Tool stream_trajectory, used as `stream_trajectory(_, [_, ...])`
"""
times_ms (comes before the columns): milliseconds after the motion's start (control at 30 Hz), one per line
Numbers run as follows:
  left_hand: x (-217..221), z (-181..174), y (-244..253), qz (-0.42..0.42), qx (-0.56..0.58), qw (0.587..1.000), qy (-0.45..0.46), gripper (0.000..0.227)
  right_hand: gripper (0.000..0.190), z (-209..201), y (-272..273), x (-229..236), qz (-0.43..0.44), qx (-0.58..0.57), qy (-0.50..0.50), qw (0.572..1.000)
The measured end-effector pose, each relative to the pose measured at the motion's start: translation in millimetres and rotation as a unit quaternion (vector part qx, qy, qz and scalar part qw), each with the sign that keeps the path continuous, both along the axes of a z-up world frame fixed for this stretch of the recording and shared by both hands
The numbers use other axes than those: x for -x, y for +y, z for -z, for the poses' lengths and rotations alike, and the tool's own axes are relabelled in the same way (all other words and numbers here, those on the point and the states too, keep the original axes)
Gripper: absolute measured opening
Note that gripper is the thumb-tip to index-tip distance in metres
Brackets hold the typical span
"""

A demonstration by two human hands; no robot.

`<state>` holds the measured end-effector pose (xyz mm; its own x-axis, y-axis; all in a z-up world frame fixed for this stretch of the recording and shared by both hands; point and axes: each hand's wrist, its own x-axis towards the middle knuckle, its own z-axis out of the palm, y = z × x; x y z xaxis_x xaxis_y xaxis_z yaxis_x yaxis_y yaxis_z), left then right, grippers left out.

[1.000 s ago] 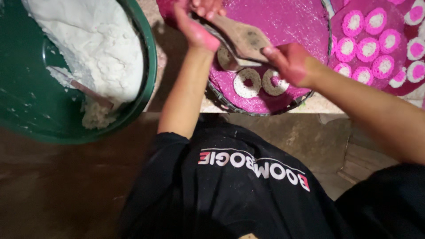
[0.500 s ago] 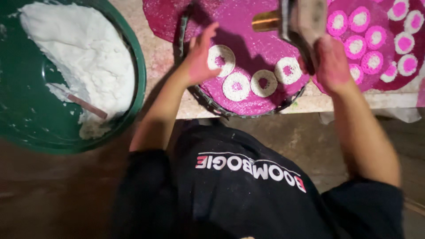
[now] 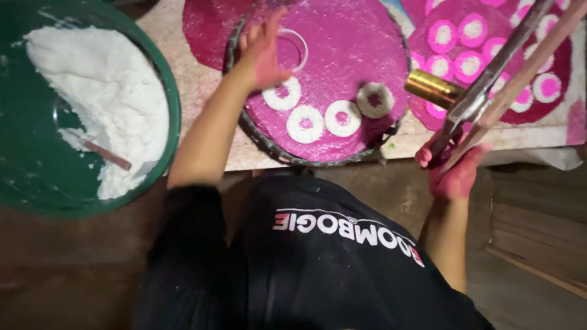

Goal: The person scoops white powder into a metal ring mold placed on a pink glittery surface, then uses a wooden mallet to tamp the powder. They repeat this process multiple times, creating ring-shaped packed units. The person also adds pink powder into the mold and continues tamping. Finished units are arranged on a nearby tray.

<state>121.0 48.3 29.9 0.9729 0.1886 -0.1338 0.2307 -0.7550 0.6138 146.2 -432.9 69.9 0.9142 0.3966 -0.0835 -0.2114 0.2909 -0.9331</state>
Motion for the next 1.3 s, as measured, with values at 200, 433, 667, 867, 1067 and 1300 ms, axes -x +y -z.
stream_trajectory(200, [-46, -52, -47, 0.127, -0.019, 0.984, -0.121, 0.131, 0.059, -27, -7, 10, -0.057, 0.101, -0.094, 0.989])
stream_trajectory(433, [42, -162, -217, 0.465, 0.316, 0.825, -0.061, 0.018, 0.063, -149, 23, 37, -0.141, 0.369, -0.587, 0.707])
stream_trajectory(667, [96, -230, -187, 0.464, 0.088, 0.879, 0.059, 0.041, 0.041, -236, 64, -3, -0.255, 0.196, -0.834, 0.449])
stream_trajectory(867, [168, -260, -178, 0.348, 0.097, 0.931, 0.047, 0.031, 0.046, -217, 83, 17, -0.632, 0.111, -0.457, 0.616])
stream_trajectory(1067, [246, -255, -130, 0.200, 0.159, 0.967, -0.007, 0.032, 0.043, -191, 143, 38, -0.709, 0.036, -0.357, 0.608])
stream_trajectory(1300, [337, -203, -34, 0.046, 0.348, 0.935, -0.053, 0.039, 0.029, -228, 263, 28, -0.515, 0.084, -0.673, 0.524])
